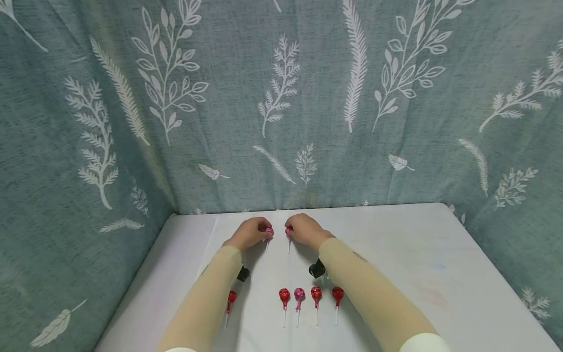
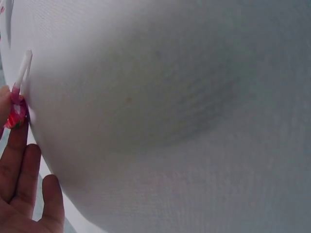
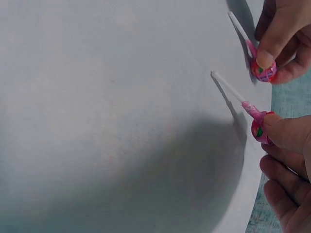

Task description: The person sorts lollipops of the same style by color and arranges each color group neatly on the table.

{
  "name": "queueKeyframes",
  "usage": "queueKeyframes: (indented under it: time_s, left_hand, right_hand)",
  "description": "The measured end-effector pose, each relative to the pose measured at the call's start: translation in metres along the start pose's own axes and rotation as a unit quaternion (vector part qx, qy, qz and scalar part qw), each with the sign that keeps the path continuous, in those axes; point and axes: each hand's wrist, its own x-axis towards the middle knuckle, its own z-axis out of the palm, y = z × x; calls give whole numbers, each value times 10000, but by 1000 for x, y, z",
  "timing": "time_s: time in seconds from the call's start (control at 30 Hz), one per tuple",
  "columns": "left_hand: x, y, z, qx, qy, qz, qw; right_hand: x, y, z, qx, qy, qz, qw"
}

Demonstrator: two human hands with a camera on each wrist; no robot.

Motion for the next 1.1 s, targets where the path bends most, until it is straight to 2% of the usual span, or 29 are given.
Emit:
queueKeyframes:
  time_s: [0.37, 0.7, 0.9, 1.1]
  left_hand:
    - [-5, 6, 12, -162, -152, 14, 9998]
    - [-11, 4, 17, 25, -196, 85, 9998]
    - [-12, 5, 2, -73, -176, 211, 9996]
    - [-25, 11, -17, -77, -89, 303, 9995]
  right_hand:
    - [-8, 7, 9, 123, -164, 351, 9992]
    - [-14, 8, 15, 216, -135, 279, 9993]
    - [-20, 13, -6, 456, -46, 123, 9989]
    - [-43, 21, -31, 617, 60, 7, 9981]
